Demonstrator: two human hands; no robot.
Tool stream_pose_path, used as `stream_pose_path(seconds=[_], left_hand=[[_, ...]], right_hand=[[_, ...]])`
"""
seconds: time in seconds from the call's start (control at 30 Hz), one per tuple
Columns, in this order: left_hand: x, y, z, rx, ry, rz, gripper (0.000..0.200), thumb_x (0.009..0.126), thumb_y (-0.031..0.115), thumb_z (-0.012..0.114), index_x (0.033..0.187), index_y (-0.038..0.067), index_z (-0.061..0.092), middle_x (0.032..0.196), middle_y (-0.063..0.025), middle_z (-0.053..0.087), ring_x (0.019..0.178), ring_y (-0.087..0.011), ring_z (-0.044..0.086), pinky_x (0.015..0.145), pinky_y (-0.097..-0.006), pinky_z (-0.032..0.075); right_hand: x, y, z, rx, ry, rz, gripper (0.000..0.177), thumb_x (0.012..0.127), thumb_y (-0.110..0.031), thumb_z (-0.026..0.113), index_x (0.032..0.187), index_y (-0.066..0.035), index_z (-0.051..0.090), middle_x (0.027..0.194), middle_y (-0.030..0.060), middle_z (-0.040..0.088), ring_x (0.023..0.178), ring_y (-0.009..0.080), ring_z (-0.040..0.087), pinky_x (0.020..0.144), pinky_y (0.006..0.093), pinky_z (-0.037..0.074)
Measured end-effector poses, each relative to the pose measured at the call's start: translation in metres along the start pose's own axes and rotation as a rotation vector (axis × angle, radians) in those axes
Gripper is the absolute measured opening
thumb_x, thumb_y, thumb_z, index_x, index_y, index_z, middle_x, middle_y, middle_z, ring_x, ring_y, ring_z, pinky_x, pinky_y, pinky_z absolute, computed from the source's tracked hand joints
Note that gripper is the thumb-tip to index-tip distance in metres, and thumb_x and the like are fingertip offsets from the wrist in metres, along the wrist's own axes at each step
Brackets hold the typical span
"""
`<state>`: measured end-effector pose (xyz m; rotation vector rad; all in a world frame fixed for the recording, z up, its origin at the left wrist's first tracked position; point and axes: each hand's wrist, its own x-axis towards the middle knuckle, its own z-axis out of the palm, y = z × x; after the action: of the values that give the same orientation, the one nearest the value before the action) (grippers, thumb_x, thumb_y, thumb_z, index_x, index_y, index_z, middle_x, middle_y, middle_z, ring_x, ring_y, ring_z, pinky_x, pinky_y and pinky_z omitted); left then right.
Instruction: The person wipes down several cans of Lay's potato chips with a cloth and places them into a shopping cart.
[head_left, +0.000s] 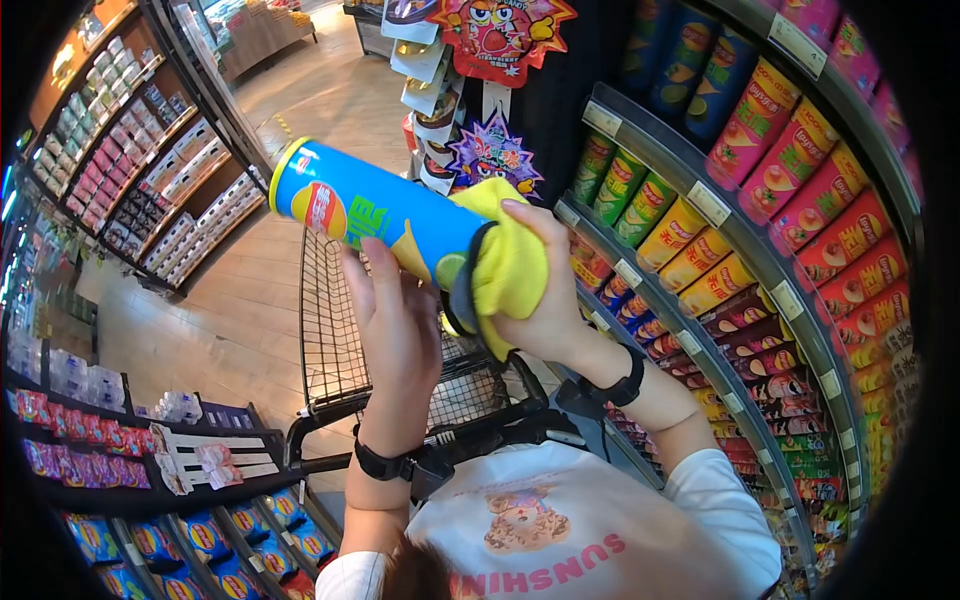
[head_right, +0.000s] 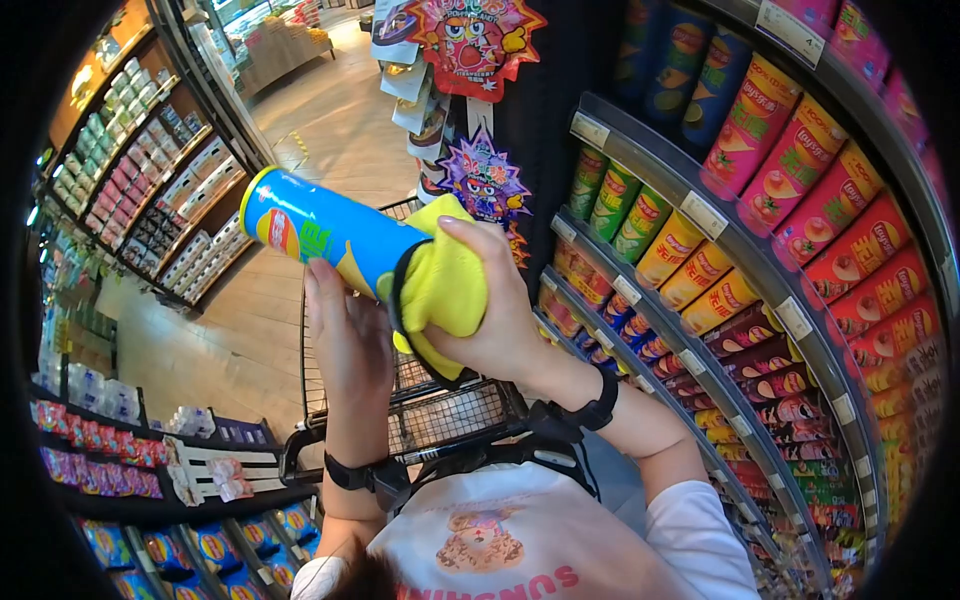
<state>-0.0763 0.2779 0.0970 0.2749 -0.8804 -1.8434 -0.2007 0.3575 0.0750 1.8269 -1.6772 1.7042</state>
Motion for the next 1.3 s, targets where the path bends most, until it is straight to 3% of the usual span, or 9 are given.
stream_pose_path(seconds=[0.13, 0.33, 0.47, 0.6, 0.67, 0.7, 0.87, 1.07, 1.3], left_hand=[[-0.005, -0.007, -0.007, 0.062, 0.019, -0.018, 0.035, 0.1, 0.031, 0.046, 0.126, 0.009, 0.038, 0.122, -0.008, 0.054, 0.112, -0.0174, 0.054, 0.096, -0.038, 0.045], [-0.003, -0.003, -0.01, 0.313, -0.033, 0.161, 0.052, 0.091, 0.02, 0.061, 0.134, 0.008, 0.033, 0.124, -0.0141, 0.052, 0.116, -0.0273, 0.054, 0.099, -0.0438, 0.043], [0.004, -0.002, 0.005, 0.11, -0.103, 0.212, 0.059, 0.088, 0.015, 0.064, 0.136, 0.006, 0.031, 0.127, -0.0154, 0.051, 0.12, -0.0325, 0.051, 0.103, -0.0466, 0.04], [0.005, -0.017, 0.016, 0.09, 0.015, 0.278, 0.056, 0.091, 0.016, 0.063, 0.136, 0.006, 0.03, 0.124, -0.0154, 0.052, 0.115, -0.0278, 0.053, 0.099, -0.0436, 0.044], [0.005, -0.024, 0.021, 0.068, 0.209, 0.354, 0.057, 0.091, 0.022, 0.064, 0.135, 0.008, 0.03, 0.122, -0.0146, 0.053, 0.113, -0.0253, 0.054, 0.096, -0.0409, 0.047], [0.005, -0.025, 0.025, 0.077, 0.222, 0.378, 0.06, 0.091, 0.025, 0.064, 0.135, 0.009, 0.029, 0.126, -0.0142, 0.05, 0.114, -0.0238, 0.053, 0.095, -0.0389, 0.048], [-0.005, -0.032, 0.039, 0.224, 0.353, 0.481, 0.069, 0.091, 0.025, 0.065, 0.14, 0.01, 0.02, 0.135, -0.0135, 0.04, 0.117, -0.0214, 0.049, 0.096, -0.0378, 0.046], [-0.008, -0.026, 0.04, 0.416, 0.198, 0.302, 0.073, 0.09, 0.014, 0.065, 0.143, 0.01, 0.015, 0.131, -0.0119, 0.042, 0.115, -0.0194, 0.048, 0.097, -0.0331, 0.042], [-0.005, -0.025, 0.025, 0.365, -0.032, 0.086, 0.075, 0.086, 0.009, 0.067, 0.14, 0.004, 0.015, 0.127, -0.0123, 0.043, 0.115, -0.0192, 0.048, 0.1, -0.0357, 0.039]], right_hand=[[-0.002, -0.001, -0.006, 0.606, 0.094, 0.414, 0.05, 0.092, -0.017, 0.059, 0.133, -0.004, 0.035, 0.124, 0.0073, 0.046, 0.118, 0.0155, 0.046, 0.102, 0.0303, 0.035], [-0.005, -0.015, -0.037, 1.196, -0.018, 0.908, 0.052, 0.097, -0.028, 0.051, 0.141, -0.005, 0.036, 0.138, 0.0096, 0.045, 0.122, 0.0165, 0.049, 0.103, 0.03, 0.04], [-0.022, 0.035, -0.01, 1.129, -0.126, 0.697, 0.045, 0.098, -0.025, 0.049, 0.137, -0.004, 0.042, 0.132, 0.0076, 0.051, 0.119, 0.0162, 0.052, 0.101, 0.0287, 0.041], [-0.016, 0.007, 0.002, 1.232, 0.18, 0.92, 0.042, 0.1, -0.026, 0.045, 0.135, -0.004, 0.042, 0.125, 0.0076, 0.052, 0.115, 0.015, 0.051, 0.098, 0.0263, 0.04], [-0.02, -0.005, 0.008, 0.301, 0.22, 0.373, 0.042, 0.102, -0.027, 0.039, 0.137, -0.003, 0.037, 0.127, 0.0109, 0.049, 0.117, 0.0166, 0.048, 0.1, 0.0276, 0.037], [-0.018, 0.001, 0.007, 0.796, 0.246, 0.651, 0.047, 0.101, -0.028, 0.041, 0.14, -0.002, 0.031, 0.13, 0.0133, 0.047, 0.121, 0.0189, 0.045, 0.103, 0.0321, 0.034], [-0.024, 0.006, 0.006, -0.404, 0.052, 0.022, 0.088, 0.072, -0.02, 0.076, 0.144, -0.003, 0.028, 0.136, 0.0267, 0.037, 0.117, 0.0465, 0.043, 0.103, 0.0498, 0.033], [-0.007, 0.01, -0.007, -0.457, -0.155, -0.161, 0.102, 0.06, -0.021, 0.083, 0.144, -0.004, 0.028, 0.131, 0.0252, 0.044, 0.109, 0.0445, 0.05, 0.096, 0.0471, 0.041], [0.015, -0.005, -0.021, -0.024, -0.288, 0.156, 0.092, 0.068, -0.018, 0.078, 0.142, -0.005, 0.025, 0.129, 0.0232, 0.047, 0.118, 0.0395, 0.05, 0.096, 0.0429, 0.044]])
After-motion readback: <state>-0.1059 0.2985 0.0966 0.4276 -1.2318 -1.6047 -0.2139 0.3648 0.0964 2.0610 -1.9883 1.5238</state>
